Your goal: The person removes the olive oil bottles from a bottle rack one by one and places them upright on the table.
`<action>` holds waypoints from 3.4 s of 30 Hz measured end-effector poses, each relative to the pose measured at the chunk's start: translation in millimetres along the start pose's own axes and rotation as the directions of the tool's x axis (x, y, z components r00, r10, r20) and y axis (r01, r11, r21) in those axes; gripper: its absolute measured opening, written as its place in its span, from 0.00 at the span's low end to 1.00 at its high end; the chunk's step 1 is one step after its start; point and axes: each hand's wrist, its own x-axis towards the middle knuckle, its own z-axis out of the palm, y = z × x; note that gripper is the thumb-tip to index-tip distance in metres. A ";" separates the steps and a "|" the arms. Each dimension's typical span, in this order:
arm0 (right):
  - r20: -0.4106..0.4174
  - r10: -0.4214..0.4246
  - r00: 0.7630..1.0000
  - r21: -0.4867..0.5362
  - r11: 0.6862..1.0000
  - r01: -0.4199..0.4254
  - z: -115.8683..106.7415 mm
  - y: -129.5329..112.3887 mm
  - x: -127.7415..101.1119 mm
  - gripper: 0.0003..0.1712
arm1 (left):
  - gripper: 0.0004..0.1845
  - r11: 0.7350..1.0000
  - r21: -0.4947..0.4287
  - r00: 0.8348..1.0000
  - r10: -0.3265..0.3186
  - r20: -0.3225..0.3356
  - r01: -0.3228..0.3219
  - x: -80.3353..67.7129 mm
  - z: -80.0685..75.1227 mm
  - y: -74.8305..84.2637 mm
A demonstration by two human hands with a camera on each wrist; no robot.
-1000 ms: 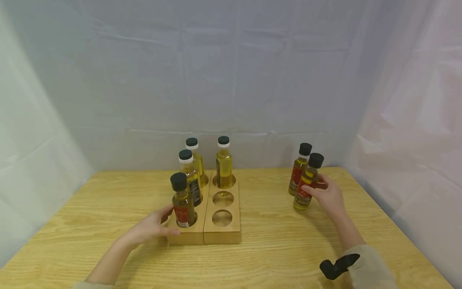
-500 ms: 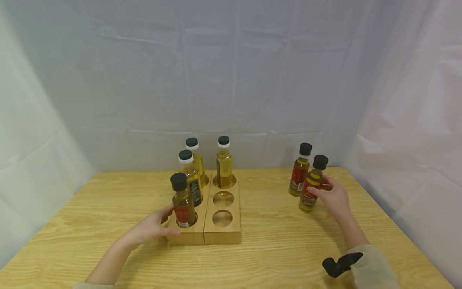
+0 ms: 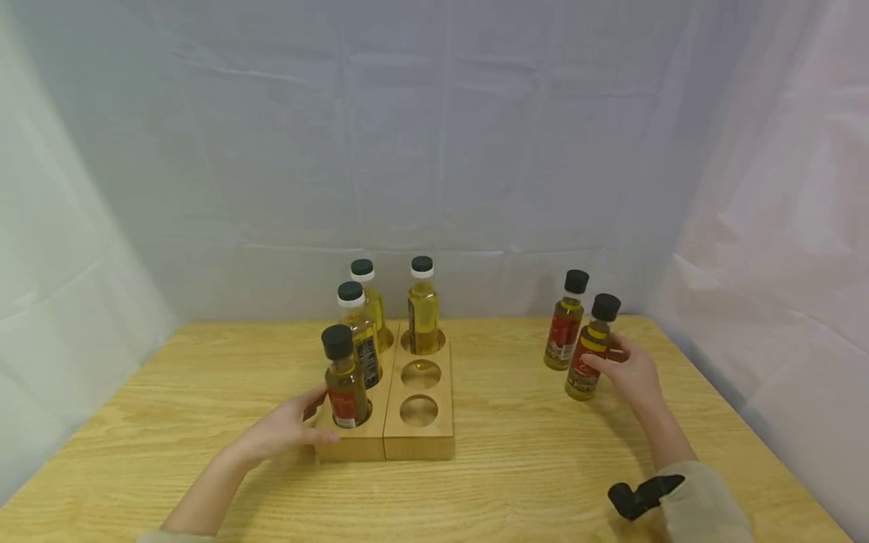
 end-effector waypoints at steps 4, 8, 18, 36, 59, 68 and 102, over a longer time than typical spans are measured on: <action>0.025 -0.004 1.000 0.034 0.999 0.003 -0.3 0.7 0.1 0.43 | 0.54 1.000 0.024 1.000 0.003 -0.009 -0.003 -0.8 0.3 1.5; 0.036 -0.013 0.999 0.050 0.999 0.011 0.0 4.4 1.7 0.42 | 0.54 1.000 0.023 1.000 0.004 -0.011 -0.004 -0.6 0.6 1.3; 0.044 -0.017 0.999 0.092 0.996 0.013 -2.4 10.4 1.9 0.42 | 0.54 1.000 0.004 1.000 0.007 -0.001 -0.007 -0.2 0.6 -0.2; -0.017 -0.103 0.995 0.323 0.941 0.103 -13.4 11.4 -16.5 0.20 | 0.54 1.000 0.005 1.000 0.020 0.009 -0.020 -2.6 -0.5 3.2; 0.121 -0.172 0.978 0.197 0.970 0.146 10.1 -42.2 -22.3 0.30 | 0.54 1.000 -0.006 1.000 0.006 0.011 -0.005 0.1 -0.2 1.5; 0.218 -0.158 0.963 0.176 0.977 0.121 32.5 -66.3 -8.1 0.32 | 0.54 1.000 0.005 1.000 0.017 0.004 -0.017 0.5 -0.1 0.3; 0.294 -0.221 0.930 0.275 0.951 0.139 119.9 -120.3 36.1 0.35 | 0.53 1.000 -0.014 1.000 0.016 0.021 -0.015 1.5 -0.7 2.0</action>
